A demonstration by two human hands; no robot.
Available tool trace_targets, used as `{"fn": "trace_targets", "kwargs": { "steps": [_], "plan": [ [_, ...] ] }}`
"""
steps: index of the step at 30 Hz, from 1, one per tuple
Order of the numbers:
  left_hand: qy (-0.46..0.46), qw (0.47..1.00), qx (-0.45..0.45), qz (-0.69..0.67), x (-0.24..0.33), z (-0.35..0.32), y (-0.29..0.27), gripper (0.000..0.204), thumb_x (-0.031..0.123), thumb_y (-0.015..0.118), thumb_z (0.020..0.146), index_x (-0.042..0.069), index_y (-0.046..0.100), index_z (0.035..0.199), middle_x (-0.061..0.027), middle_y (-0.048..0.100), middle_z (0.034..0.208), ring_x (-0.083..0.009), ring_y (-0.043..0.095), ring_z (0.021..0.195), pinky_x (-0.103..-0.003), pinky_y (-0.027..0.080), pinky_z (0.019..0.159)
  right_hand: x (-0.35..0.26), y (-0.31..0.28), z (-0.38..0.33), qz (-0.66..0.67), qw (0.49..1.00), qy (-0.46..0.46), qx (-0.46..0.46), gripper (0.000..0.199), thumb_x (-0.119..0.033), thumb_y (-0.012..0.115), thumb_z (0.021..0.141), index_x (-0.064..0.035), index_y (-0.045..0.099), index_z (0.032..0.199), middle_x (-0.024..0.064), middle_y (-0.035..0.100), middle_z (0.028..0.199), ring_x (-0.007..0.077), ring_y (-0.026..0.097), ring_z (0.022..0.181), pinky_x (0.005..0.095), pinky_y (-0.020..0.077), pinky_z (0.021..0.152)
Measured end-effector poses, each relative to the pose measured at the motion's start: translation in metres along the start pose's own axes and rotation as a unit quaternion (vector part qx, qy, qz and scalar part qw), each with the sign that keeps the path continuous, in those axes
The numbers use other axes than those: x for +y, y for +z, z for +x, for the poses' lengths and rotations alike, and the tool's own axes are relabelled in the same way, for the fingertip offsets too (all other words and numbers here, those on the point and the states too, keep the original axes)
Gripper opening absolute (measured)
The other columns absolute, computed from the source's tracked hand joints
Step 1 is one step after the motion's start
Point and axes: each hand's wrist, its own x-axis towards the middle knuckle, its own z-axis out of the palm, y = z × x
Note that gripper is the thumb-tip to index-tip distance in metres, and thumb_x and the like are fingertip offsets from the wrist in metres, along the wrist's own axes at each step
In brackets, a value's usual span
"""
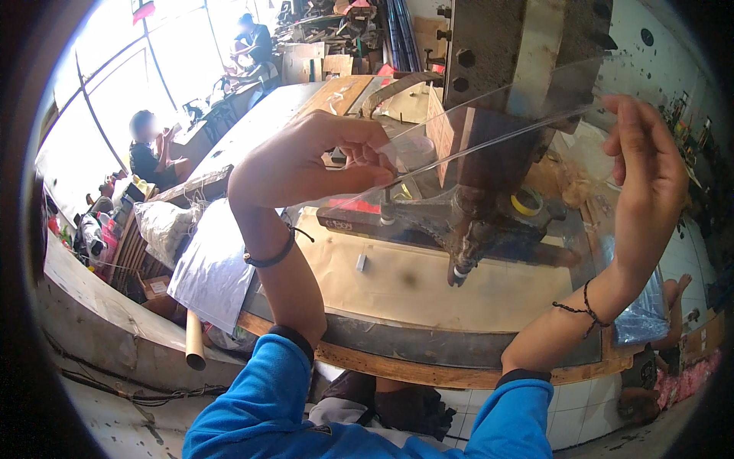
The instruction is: The person places a rectangular sheet of material on a metal plate under a heat press, activates the machine to press the sheet, and then removes a plastic strip to place it into a plastic bag.
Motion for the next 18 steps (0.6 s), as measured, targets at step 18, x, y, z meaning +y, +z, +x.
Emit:
{"fn": "trace_targets", "kwargs": {
  "steps": [18],
  "plan": [
    [0.077, 0.993, 0.085, 0.031, 0.019, 0.008, 0.004, 0.016, 0.011, 0.068, 0.097, 0.006, 0.074, 0.111, -0.006, 0.077, 0.093, -0.0144, 0.072, 0.078, -0.031, 0.056, 0.068, -0.053, 0.022, -0.008, -0.17, 0.946, -0.215, -0.174, 0.038, -0.028, 0.079, 0.086, -0.0093, 0.07, 0.118, 0.0089, 0.068, 0.121, 0.0296, 0.063, 0.115, 0.0412, 0.0432, 0.107]
  ]
}}
